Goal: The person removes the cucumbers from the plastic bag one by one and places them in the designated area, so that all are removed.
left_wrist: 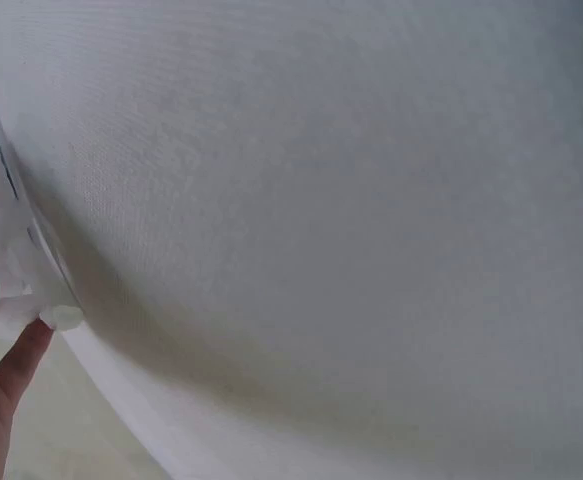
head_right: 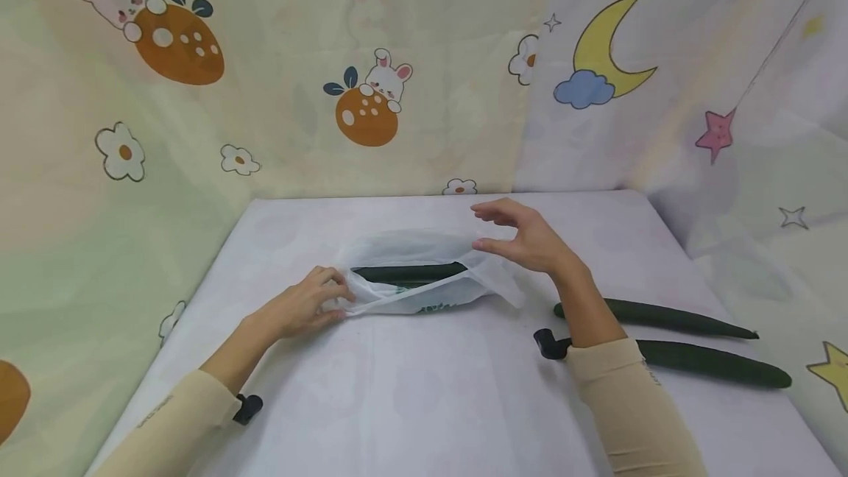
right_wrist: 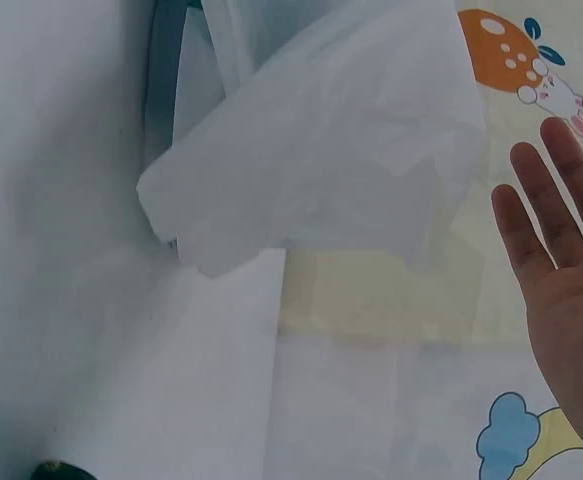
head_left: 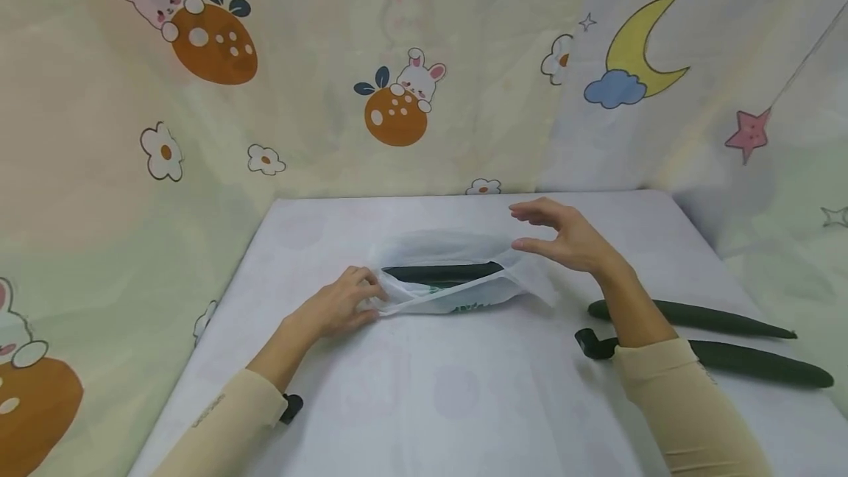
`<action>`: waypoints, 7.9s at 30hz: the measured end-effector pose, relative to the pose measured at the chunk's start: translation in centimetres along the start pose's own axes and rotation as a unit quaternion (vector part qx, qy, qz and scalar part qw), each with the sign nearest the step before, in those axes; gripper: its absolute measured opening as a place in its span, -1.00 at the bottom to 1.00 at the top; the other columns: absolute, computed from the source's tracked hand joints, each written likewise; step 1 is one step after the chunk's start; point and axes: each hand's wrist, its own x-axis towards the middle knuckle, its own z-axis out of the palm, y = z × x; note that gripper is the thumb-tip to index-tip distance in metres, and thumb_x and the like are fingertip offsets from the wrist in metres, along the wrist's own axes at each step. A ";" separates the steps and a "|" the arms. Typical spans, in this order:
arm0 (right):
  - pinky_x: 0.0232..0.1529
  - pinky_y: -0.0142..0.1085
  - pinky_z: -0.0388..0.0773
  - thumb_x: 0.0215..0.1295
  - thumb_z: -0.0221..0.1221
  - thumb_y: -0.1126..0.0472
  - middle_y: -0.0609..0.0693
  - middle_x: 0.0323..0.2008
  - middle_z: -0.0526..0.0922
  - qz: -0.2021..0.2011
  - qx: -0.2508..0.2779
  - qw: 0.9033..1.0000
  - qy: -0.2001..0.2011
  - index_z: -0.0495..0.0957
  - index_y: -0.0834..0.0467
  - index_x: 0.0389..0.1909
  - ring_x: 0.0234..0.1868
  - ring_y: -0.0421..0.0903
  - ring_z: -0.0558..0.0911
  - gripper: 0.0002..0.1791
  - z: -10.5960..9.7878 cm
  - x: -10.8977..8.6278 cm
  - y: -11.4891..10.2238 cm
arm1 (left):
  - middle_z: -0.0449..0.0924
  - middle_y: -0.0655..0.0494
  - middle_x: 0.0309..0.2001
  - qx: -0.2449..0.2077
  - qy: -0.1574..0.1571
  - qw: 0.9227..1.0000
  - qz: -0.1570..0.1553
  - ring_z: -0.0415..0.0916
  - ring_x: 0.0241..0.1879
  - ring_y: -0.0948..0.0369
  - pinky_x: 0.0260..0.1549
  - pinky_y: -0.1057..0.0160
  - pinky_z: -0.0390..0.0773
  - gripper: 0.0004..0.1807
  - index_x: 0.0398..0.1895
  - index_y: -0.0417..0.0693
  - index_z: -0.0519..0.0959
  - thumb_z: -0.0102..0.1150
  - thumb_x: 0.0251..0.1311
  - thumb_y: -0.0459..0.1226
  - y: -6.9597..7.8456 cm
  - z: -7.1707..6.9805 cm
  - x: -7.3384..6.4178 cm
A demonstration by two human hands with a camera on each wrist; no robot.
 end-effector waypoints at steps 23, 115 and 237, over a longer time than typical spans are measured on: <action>0.26 0.04 0.51 0.24 0.44 0.27 0.03 0.15 0.63 -0.019 0.064 0.997 -0.044 0.54 0.07 0.30 0.15 0.14 0.64 -0.41 4.5 2.8 -2.0 | 0.45 0.21 0.14 0.008 -0.007 1.000 -0.002 0.33 0.23 0.14 -0.02 0.09 0.61 -0.86 -0.09 0.21 0.74 0.37 0.31 -0.18 -0.6 0.4 0.2; 0.44 0.10 0.29 0.32 0.39 0.10 -0.01 0.41 0.47 0.095 -0.068 0.969 -0.218 0.49 -0.05 0.38 0.46 0.08 0.39 -0.39 11.7 6.9 0.4 | 0.47 0.18 0.15 0.017 -0.025 0.999 -0.023 0.34 0.22 0.14 0.10 0.07 0.57 -0.77 -0.01 0.25 0.71 0.40 0.28 -0.12 0.1 0.2 1.0; 0.02 -0.21 0.64 0.28 0.42 0.24 -0.15 0.13 0.60 -0.177 0.074 0.973 -0.129 0.54 0.03 0.29 0.09 -0.15 0.59 -0.44 4.1 6.2 -13.8 | 0.54 0.21 0.07 -0.017 -0.012 0.999 -0.048 0.35 0.21 0.08 0.04 -0.07 0.58 -0.86 -0.11 0.22 0.70 0.36 0.30 -0.18 0.3 1.6 0.2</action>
